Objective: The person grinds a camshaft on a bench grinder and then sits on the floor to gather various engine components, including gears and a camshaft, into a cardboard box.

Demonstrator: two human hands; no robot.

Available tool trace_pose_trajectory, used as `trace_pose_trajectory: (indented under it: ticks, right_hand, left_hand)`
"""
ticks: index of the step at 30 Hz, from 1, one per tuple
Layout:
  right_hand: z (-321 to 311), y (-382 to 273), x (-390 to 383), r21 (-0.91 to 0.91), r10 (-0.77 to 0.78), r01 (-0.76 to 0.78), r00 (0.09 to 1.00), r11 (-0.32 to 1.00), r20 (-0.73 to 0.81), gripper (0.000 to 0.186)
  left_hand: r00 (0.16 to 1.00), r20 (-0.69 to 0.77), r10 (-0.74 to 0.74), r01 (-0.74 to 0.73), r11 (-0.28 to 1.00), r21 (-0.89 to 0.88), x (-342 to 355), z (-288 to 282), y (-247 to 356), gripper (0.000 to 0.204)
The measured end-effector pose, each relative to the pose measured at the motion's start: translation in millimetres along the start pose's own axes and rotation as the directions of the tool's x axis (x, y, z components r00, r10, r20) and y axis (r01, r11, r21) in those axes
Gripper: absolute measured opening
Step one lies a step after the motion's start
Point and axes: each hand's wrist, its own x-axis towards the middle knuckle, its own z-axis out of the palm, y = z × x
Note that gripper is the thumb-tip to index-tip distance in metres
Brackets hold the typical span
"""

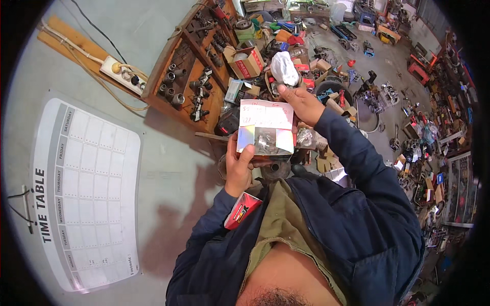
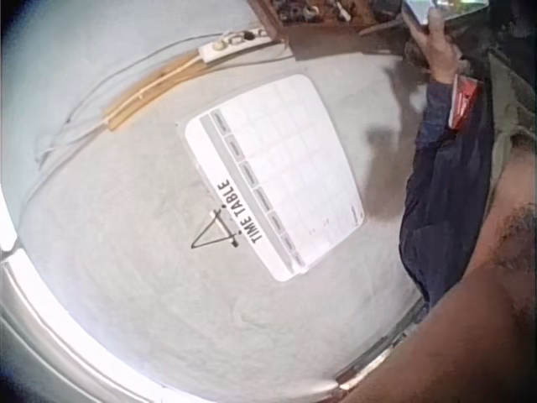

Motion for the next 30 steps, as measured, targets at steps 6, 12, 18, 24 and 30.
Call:
trace_pose_trajectory:
  ticks: [6, 12, 18, 24, 30]
  right_hand:
    - [0.1, -3.0, 3.8, -0.062, -0.061, 0.056, 0.994, 0.997, -0.088, 0.070]
    - [-3.0, -7.5, 8.4, -0.020, -0.016, 0.015, 0.999, 1.000, -0.040, 0.073]
    - [-9.4, -9.9, 14.9, -0.033, 0.036, -0.035, 0.999, 0.999, 0.018, 0.078]
    - [-8.3, -9.6, 20.8, -0.022, 0.026, -0.027, 1.000, 0.999, -0.013, 0.080]
    - [-10.8, -4.3, 26.9, -0.054, -0.032, 0.031, 0.999, 0.998, -0.024, 0.081]
  left_hand:
    - [0.999, -0.008, 0.038, -0.038, 0.999, 0.021, 3.2, 3.5, -0.3, 0.066]
    - [0.989, -0.052, 0.141, -0.135, 0.985, 0.105, 8.0, 11.3, 0.2, 0.084]
    - [0.981, -0.084, 0.175, -0.167, 0.982, 0.092, 10.0, 6.7, -5.5, 0.096]
    - [0.970, -0.069, 0.231, -0.215, 0.958, 0.190, 13.1, -19.6, -26.2, 0.102]
    - [0.961, -0.029, 0.273, -0.258, 0.932, 0.254, 12.7, -21.4, -26.3, 0.100]
